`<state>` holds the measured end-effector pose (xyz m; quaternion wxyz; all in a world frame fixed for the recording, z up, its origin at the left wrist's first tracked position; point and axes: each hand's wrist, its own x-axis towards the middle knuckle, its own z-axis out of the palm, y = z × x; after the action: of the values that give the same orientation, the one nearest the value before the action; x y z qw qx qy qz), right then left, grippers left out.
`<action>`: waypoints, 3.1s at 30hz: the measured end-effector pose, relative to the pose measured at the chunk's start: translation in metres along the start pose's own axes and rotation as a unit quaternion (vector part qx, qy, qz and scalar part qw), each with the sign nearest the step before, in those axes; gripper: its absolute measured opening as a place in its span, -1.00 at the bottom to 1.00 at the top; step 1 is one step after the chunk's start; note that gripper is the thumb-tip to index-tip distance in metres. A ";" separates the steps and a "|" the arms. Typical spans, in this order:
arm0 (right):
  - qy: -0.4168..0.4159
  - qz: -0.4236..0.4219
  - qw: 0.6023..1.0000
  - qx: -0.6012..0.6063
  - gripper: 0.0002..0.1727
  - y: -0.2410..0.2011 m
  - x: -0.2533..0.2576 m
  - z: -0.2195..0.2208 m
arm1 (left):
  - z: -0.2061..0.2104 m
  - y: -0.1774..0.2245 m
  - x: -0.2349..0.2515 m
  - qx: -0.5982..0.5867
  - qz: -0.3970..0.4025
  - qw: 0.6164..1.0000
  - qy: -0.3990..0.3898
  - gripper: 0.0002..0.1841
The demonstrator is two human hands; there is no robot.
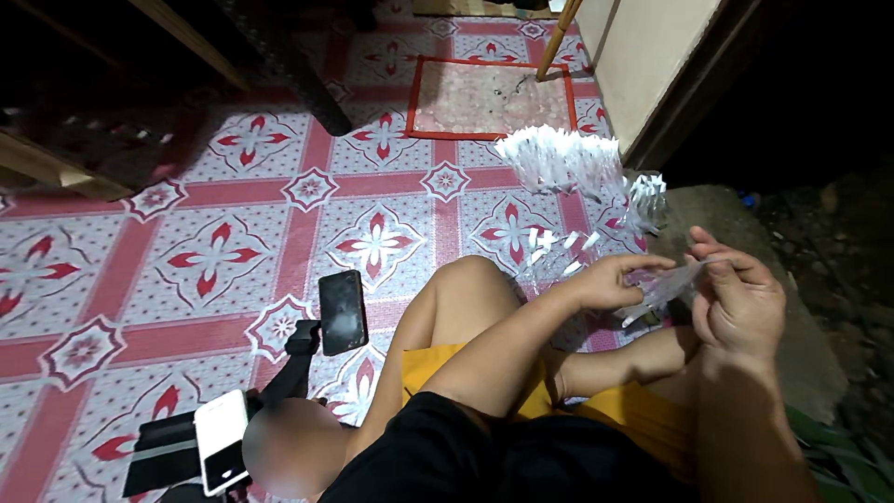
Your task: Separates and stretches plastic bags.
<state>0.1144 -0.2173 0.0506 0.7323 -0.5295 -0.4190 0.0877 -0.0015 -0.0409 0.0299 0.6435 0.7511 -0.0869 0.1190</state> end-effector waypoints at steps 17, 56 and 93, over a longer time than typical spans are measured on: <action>0.105 0.143 0.984 -0.004 -0.77 0.063 -0.016 0.009 | 0.066 -0.117 0.033 -0.045 -0.044 0.993 0.103 -0.64; 0.123 -0.016 0.992 0.006 -0.88 -0.011 0.008 0.014 | 0.082 -0.174 0.029 0.137 0.050 0.987 0.069 -0.67; -0.056 -0.030 0.979 0.194 -0.84 -0.040 0.023 -0.031 | 0.007 0.012 0.008 0.046 0.113 0.992 0.025 -0.78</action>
<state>0.1382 -0.2428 0.0942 0.7989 -0.3588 -0.4499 0.1750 0.0036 -0.0500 0.0431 0.5926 0.7623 -0.1496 0.2131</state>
